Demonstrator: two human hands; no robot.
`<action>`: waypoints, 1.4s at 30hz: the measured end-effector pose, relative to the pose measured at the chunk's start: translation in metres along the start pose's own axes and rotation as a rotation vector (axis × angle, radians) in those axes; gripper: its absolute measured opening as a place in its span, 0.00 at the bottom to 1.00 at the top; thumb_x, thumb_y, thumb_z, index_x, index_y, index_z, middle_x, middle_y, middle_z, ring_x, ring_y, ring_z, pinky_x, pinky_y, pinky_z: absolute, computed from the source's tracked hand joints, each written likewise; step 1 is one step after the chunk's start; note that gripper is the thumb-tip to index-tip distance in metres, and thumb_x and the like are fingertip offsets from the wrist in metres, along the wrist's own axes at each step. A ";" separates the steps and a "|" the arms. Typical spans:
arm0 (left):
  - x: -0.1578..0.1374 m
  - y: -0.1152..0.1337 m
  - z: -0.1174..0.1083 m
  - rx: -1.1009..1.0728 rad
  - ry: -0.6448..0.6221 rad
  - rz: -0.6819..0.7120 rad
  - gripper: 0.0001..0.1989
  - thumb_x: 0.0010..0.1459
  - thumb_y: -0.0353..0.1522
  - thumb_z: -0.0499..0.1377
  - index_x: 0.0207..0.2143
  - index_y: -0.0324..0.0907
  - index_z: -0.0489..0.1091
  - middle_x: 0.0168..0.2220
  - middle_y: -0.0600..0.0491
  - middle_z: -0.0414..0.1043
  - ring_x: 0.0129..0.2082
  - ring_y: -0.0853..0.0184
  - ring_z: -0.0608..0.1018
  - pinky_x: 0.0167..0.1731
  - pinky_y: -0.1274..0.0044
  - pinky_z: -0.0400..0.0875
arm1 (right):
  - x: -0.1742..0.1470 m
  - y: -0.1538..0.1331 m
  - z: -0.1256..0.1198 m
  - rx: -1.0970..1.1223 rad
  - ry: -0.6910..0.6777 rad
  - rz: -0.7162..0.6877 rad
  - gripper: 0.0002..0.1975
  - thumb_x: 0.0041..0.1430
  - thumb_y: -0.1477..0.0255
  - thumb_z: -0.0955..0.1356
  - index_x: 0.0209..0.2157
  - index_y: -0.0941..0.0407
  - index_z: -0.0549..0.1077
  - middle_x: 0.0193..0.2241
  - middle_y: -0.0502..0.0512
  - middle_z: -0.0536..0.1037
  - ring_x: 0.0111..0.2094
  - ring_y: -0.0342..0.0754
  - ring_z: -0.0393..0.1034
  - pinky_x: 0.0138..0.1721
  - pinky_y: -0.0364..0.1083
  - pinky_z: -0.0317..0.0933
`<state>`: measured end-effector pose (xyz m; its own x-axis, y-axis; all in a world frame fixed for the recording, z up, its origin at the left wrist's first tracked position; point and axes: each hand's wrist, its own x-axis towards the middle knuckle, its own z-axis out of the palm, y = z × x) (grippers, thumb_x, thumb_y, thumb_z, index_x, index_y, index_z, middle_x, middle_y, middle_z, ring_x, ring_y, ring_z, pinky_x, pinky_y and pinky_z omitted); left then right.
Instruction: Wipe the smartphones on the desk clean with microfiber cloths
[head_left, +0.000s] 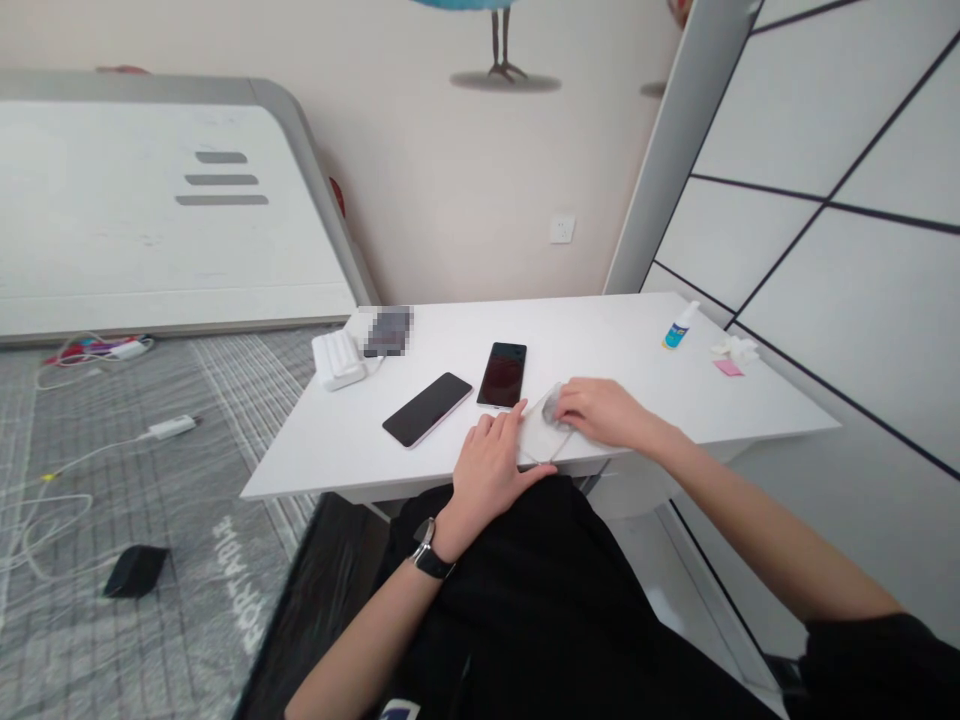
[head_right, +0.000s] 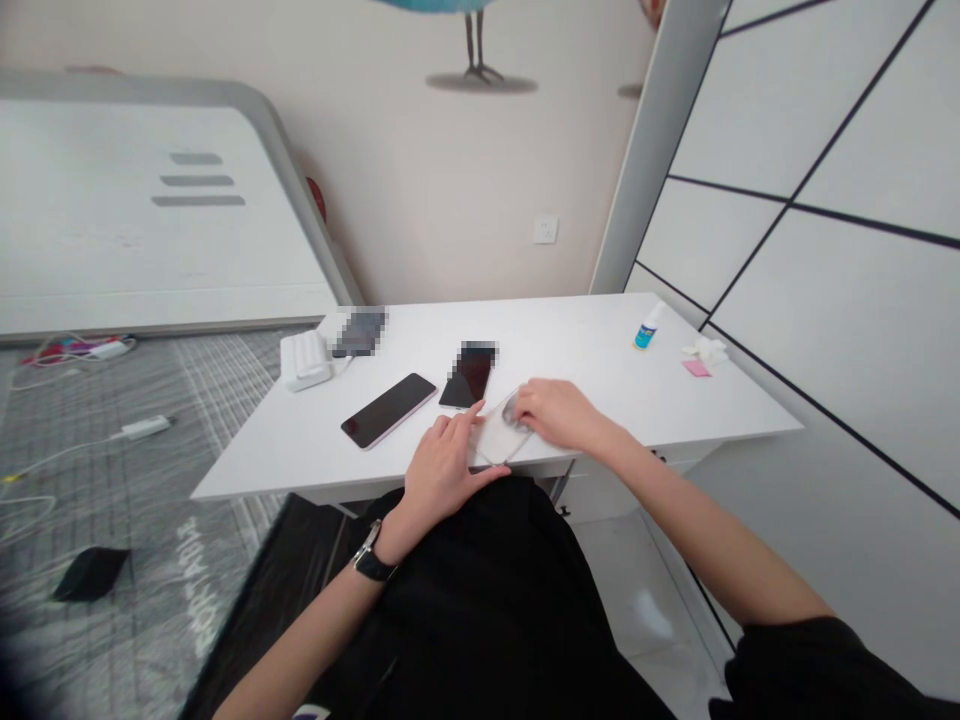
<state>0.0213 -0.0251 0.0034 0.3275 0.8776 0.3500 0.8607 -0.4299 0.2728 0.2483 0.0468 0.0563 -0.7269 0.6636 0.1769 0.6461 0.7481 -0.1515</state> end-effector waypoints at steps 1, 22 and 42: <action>0.000 0.000 0.000 -0.003 -0.005 0.006 0.50 0.55 0.56 0.65 0.70 0.43 0.49 0.57 0.44 0.72 0.53 0.51 0.71 0.51 0.63 0.68 | 0.000 -0.002 0.001 0.029 -0.021 -0.038 0.07 0.64 0.76 0.70 0.38 0.52 0.82 0.39 0.53 0.82 0.42 0.49 0.74 0.42 0.45 0.62; -0.004 -0.004 -0.005 -0.165 0.056 0.023 0.46 0.55 0.44 0.70 0.69 0.46 0.50 0.61 0.44 0.68 0.59 0.51 0.68 0.59 0.59 0.67 | 0.000 0.045 0.027 0.545 0.488 0.307 0.10 0.62 0.61 0.68 0.35 0.53 0.75 0.35 0.53 0.80 0.38 0.50 0.73 0.42 0.48 0.66; -0.007 -0.011 -0.001 -0.440 0.167 -0.063 0.10 0.69 0.33 0.55 0.50 0.46 0.72 0.39 0.53 0.74 0.36 0.67 0.76 0.41 0.75 0.72 | -0.017 0.017 0.043 0.854 1.064 0.479 0.15 0.63 0.55 0.71 0.40 0.52 0.73 0.36 0.54 0.81 0.39 0.50 0.78 0.42 0.49 0.72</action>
<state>0.0097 -0.0266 -0.0012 0.1815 0.8743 0.4503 0.6184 -0.4575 0.6389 0.2616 0.0484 0.0091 0.2758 0.8136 0.5119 0.1627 0.4854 -0.8590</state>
